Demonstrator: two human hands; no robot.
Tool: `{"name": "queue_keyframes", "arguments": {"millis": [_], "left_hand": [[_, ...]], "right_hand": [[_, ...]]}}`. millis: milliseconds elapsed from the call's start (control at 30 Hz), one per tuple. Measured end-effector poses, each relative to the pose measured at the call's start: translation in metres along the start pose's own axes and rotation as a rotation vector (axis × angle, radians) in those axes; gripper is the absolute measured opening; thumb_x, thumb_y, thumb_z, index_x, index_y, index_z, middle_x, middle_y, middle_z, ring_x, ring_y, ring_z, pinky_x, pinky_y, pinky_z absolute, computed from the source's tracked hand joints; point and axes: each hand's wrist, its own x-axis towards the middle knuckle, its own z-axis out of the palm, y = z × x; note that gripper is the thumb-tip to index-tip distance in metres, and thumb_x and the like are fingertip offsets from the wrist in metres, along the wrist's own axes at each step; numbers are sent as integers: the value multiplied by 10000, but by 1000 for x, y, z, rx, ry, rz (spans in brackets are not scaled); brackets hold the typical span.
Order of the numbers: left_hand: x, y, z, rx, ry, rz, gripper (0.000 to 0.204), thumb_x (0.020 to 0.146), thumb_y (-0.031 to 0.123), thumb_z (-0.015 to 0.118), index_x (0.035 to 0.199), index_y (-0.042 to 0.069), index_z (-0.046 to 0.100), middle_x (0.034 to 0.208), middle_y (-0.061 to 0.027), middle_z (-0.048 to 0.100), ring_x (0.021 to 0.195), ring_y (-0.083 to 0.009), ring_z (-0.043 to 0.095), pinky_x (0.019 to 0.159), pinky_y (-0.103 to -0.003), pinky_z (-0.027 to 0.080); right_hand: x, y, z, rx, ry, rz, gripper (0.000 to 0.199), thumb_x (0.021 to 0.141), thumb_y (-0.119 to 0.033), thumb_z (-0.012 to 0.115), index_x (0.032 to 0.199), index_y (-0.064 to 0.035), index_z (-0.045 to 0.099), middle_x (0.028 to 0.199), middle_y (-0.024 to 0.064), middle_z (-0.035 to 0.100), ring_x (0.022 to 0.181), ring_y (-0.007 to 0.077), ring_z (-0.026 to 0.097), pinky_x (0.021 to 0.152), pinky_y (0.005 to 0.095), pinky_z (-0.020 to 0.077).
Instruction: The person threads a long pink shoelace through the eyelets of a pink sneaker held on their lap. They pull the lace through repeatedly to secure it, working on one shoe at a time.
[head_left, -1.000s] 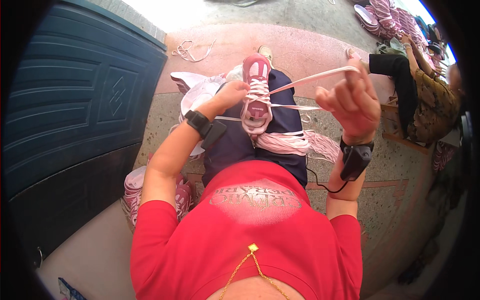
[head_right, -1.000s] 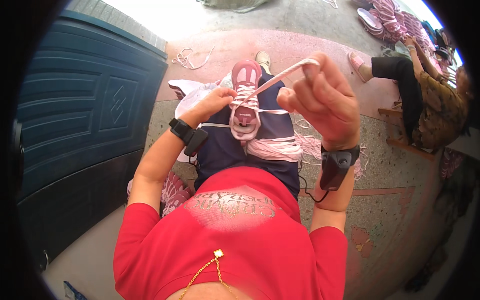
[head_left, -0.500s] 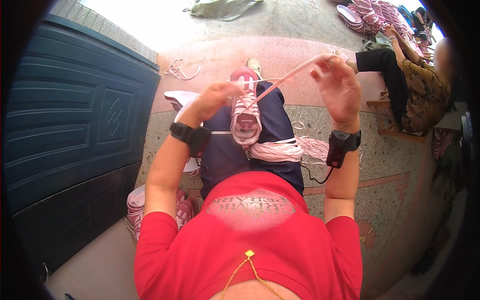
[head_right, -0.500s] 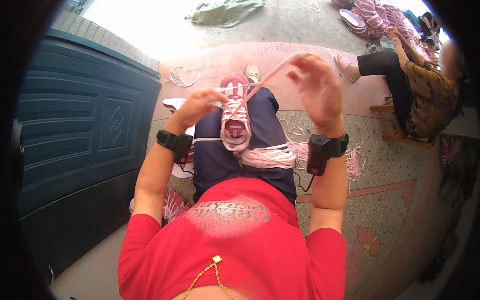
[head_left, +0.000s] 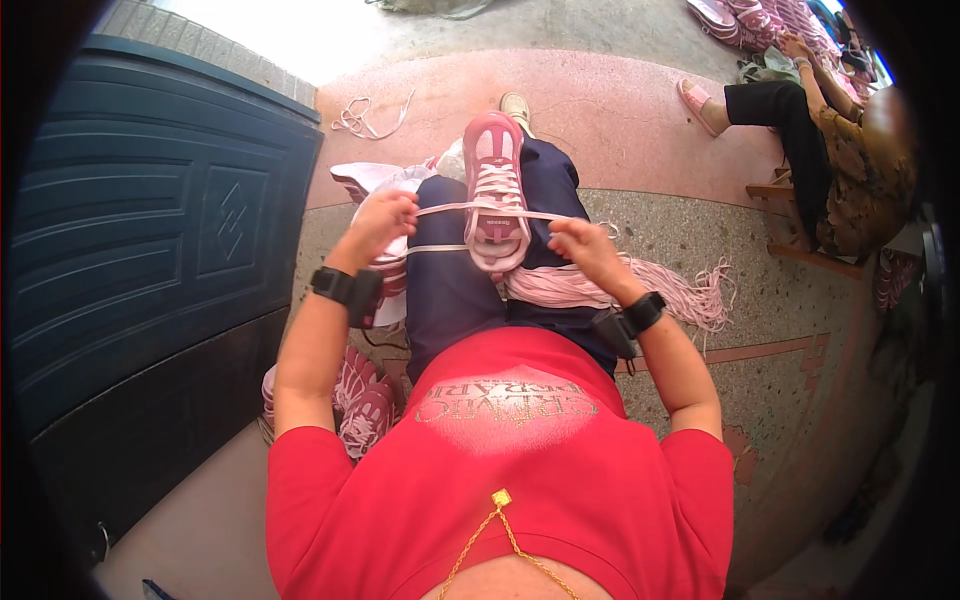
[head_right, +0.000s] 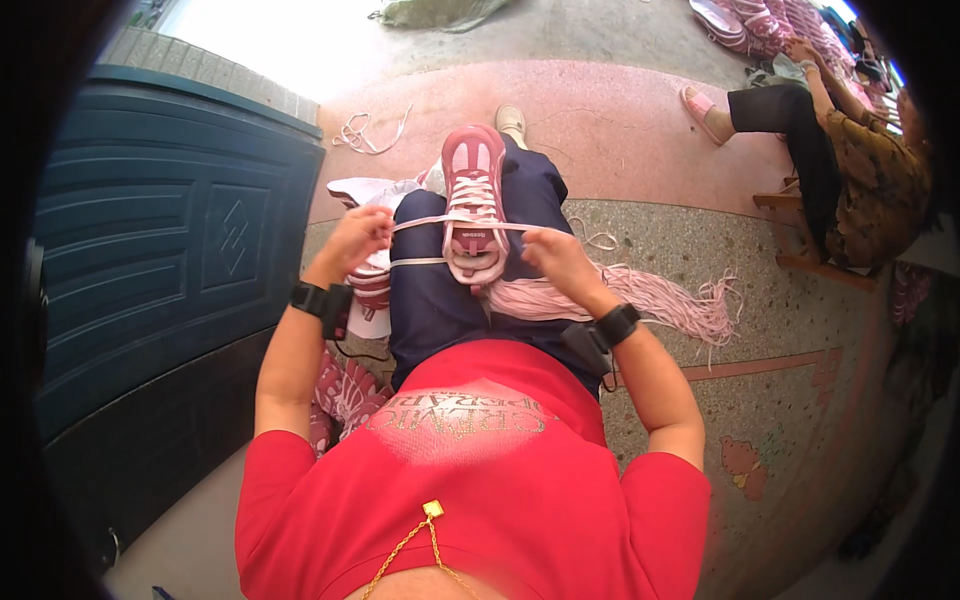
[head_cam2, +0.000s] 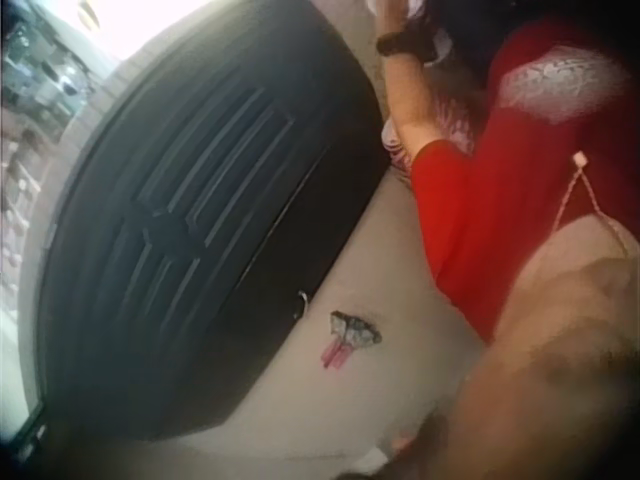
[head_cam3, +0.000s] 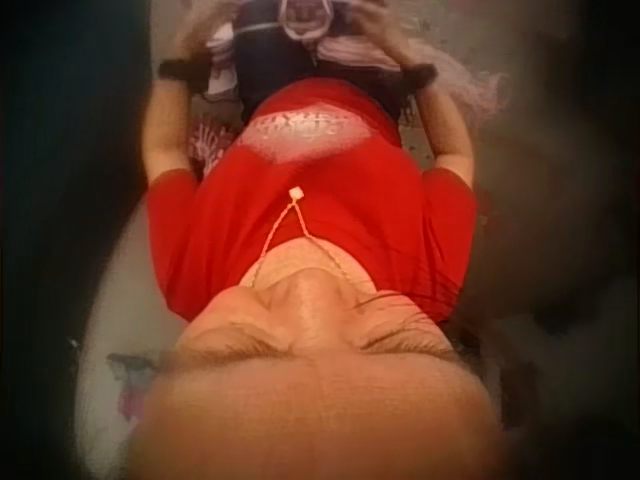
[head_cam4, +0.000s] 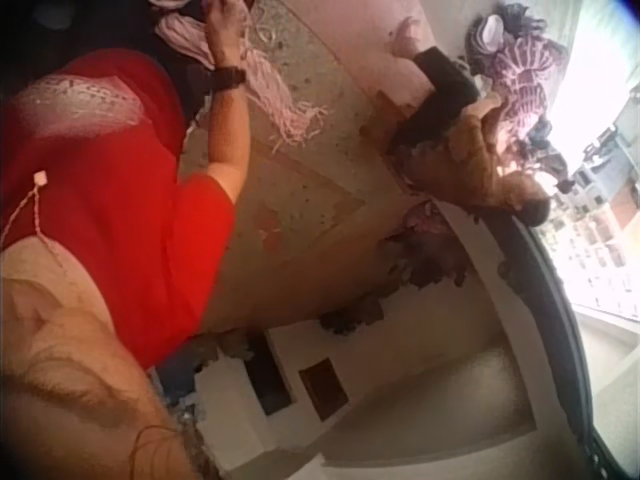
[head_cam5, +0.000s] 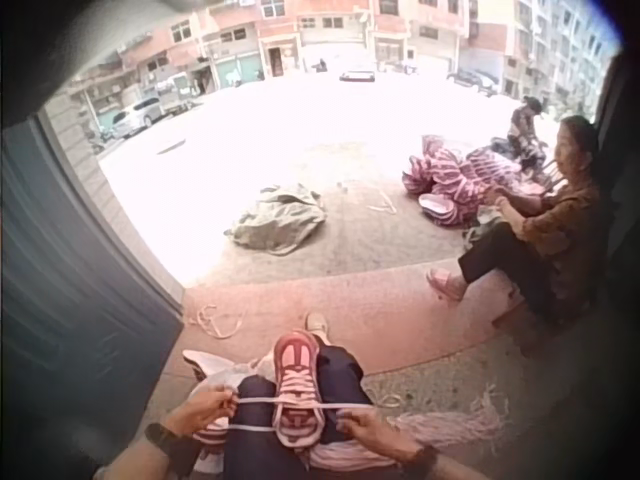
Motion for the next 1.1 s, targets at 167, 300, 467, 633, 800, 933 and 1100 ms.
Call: {"name": "queue_keyframes", "arguments": {"millis": [167,300,467,633,800,933,1100], "left_hand": [[-20,-17,68,676,-40,104,254,905,141,544,1119,14,592,778,-17,592,608,-73,540,504,-214,476],[-26,-21,76,756,-3,246,221,884,125,563,1048,-14,616,674,-16,588,510,-68,517,470,-216,448],[-14,-34,63,776,127,373,194,882,150,590,955,-21,646,699,-35,627,551,-70,559,513,-212,448],[-15,-38,69,841,209,583,195,838,149,575,866,-26,657,802,-184,654,788,-305,645,715,-374,501],[-2,-52,66,923,290,688,189,849,156,545,843,-7,640,831,-207,647,809,-353,632,726,-412,496],[1,-51,78,909,327,721,186,860,143,521,829,-11,620,804,-219,634,787,-384,619,710,-439,487],[5,-56,77,920,380,788,161,870,133,550,843,-13,611,771,-209,634,733,-356,633,667,-403,493]], "right_hand": [[14,6,28,-268,37,-127,190,865,-149,586,988,-22,653,793,154,650,716,240,642,653,323,489],[21,-14,30,-320,96,-70,207,879,-161,545,989,-17,647,753,142,642,696,251,634,637,353,482],[30,5,32,-307,127,-142,181,904,-135,512,931,9,618,700,122,620,661,215,621,628,328,478],[33,3,38,-553,153,-174,176,895,-135,516,899,11,613,764,142,638,697,297,628,649,385,483],[35,-6,44,-842,190,-298,130,850,-125,541,876,-31,626,817,122,617,773,305,606,685,417,469],[36,-11,50,-1152,180,-466,116,788,-120,557,870,-75,627,805,82,592,814,247,579,698,377,435],[34,-11,49,-1186,209,-530,117,790,-146,571,887,-96,611,809,50,582,803,217,559,715,347,403]]}}
